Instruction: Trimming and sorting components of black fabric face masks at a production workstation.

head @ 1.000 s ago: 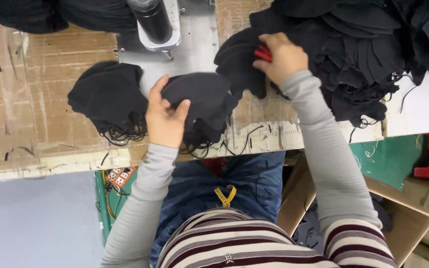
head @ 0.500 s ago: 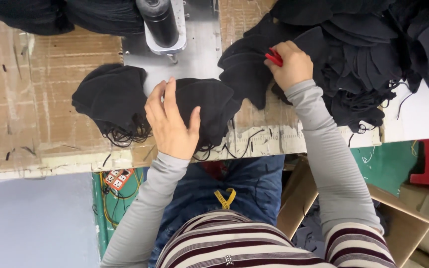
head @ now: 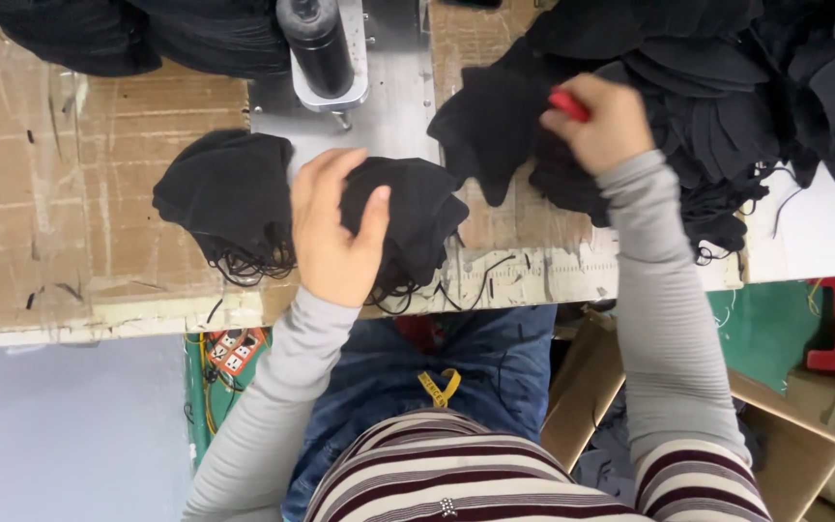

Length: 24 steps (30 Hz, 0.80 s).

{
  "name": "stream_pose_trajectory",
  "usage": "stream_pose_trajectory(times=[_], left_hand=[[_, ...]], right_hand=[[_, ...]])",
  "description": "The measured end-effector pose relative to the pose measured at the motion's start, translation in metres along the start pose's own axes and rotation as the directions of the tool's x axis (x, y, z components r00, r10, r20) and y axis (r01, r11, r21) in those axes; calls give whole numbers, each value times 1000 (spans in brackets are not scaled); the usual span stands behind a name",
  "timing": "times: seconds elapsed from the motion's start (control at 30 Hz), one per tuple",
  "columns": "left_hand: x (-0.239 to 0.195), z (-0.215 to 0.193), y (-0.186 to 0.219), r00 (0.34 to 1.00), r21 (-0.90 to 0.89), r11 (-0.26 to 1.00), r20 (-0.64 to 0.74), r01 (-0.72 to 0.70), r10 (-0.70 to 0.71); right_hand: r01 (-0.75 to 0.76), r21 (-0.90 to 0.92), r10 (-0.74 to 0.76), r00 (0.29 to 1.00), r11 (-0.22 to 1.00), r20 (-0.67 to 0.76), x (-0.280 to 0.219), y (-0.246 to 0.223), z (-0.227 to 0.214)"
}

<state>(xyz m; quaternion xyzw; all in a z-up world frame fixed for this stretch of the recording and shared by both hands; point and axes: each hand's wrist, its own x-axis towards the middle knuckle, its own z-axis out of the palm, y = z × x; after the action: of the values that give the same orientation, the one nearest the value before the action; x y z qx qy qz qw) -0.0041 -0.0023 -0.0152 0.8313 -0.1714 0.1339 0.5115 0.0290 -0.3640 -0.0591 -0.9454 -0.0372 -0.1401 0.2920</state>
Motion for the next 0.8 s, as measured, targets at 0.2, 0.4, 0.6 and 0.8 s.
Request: stream_pose_trajectory(times=[0.2, 0.4, 0.6, 0.8], left_hand=[[41, 53, 15, 989, -302, 952, 147, 37, 8], [38, 116, 1, 757, -588, 532, 631, 609, -168], [24, 97, 19, 856, -685, 530, 482, 500, -186], [16, 90, 45, 802, -713, 375, 562, 593, -200]], right_hand=[[-357, 449, 293, 933, 819, 207, -6, -44, -72], [-241, 689, 251, 964, 683, 89, -30, -79, -79], [-105, 609, 232, 964, 786, -133, -123, -101, -61], [72, 171, -52, 991, 983, -121, -125, -120, -35]])
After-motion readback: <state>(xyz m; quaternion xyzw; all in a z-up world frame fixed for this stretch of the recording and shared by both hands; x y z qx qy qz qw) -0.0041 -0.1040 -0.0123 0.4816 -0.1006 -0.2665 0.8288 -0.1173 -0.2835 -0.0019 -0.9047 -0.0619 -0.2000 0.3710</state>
